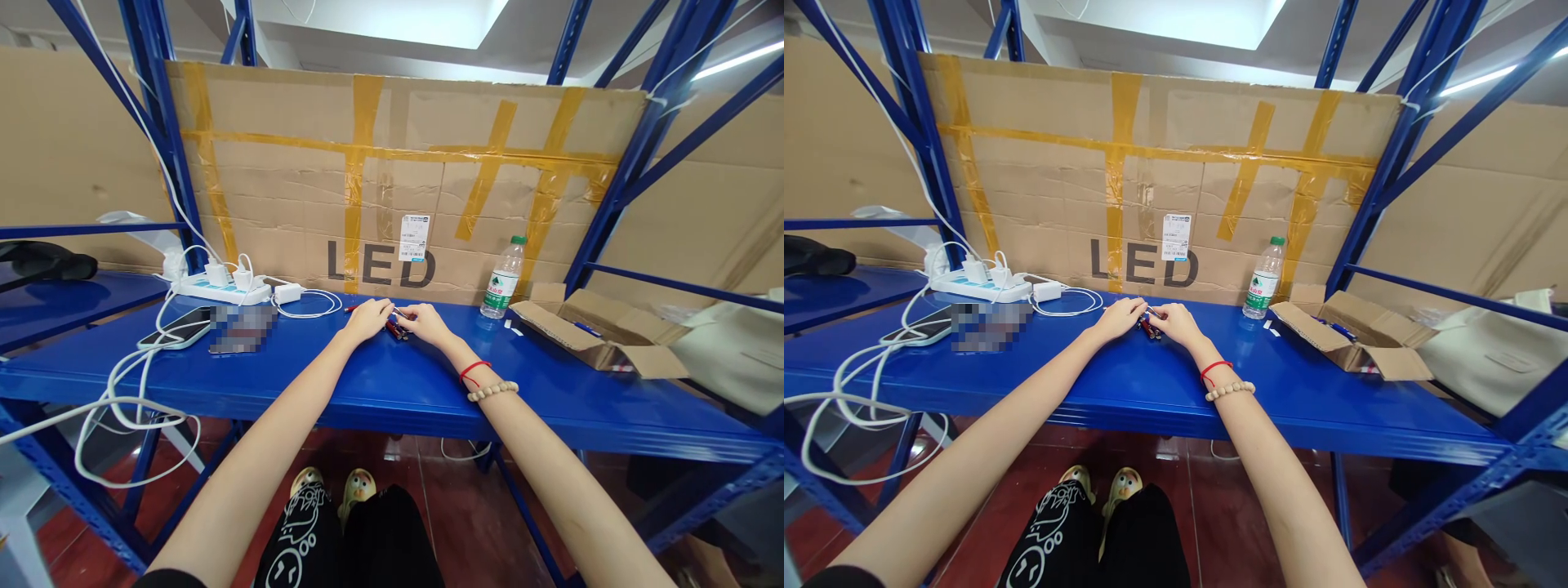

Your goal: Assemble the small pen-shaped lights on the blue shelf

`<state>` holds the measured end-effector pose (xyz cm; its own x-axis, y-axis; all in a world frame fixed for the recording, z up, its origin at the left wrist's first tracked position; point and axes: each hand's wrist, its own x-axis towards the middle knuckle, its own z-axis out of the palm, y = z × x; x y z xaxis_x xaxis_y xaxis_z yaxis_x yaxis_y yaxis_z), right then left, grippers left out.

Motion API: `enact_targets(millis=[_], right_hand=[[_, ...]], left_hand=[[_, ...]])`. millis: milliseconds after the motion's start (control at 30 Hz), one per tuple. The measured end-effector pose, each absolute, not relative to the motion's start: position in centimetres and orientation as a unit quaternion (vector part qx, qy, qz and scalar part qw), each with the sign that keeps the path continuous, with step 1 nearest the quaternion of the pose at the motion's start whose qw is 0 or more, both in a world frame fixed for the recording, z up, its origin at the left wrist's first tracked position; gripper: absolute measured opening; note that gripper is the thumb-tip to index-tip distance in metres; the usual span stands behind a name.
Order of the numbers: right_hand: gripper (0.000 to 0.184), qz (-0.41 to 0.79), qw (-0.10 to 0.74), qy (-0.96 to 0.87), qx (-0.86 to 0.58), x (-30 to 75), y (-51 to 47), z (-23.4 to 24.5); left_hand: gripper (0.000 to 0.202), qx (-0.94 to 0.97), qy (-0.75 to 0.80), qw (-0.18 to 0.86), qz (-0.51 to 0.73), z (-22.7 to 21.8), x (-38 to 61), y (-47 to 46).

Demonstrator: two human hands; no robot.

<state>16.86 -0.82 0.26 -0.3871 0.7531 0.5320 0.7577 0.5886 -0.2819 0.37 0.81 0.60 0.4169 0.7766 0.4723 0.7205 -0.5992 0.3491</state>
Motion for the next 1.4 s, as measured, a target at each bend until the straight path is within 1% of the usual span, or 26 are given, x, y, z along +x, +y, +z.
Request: enact_targets(millis=[233, 367, 533, 767, 900, 1233, 1400], right_hand=[[0.027, -0.071, 0.315, -0.821, -0.471, 16.4, -1.1, 0.5], [0.027, -0.097, 0.316, -0.81, -0.484, 16.0, -1.3, 0.6], [0.027, -0.101, 0.336, -0.807, -0.476, 16.0, -1.0, 0.5], [0.031, -0.052, 0.424, -0.77, -0.475, 16.2, -0.6, 0.2], [0.035, -0.006, 0.463, -0.758, -0.46, 16.0, -0.7, 0.2], [0.028, 0.052, 0.493, -0.743, -0.449, 16.0, -0.4, 0.1], [0.025, 0.073, 0.488, -0.75, -0.44, 16.1, -0.3, 0.0]], left_hand=[[0.029, 0.833, 0.455, 0.051, 0.31, 0.9, 0.4, 0.5], [0.029, 0.831, 0.443, 0.044, 0.333, 0.8, 0.4, 0.6], [0.028, 0.832, 0.424, 0.049, 0.354, 0.6, 0.5, 1.0], [0.03, 0.813, 0.405, 0.139, 0.394, 0.4, 0.9, 1.2], [0.027, 0.807, 0.394, 0.158, 0.411, 0.4, 1.0, 1.1], [0.028, 0.815, 0.359, 0.178, 0.418, 0.1, 1.1, 1.0], [0.028, 0.818, 0.353, 0.185, 0.415, 0.2, 1.0, 1.2]])
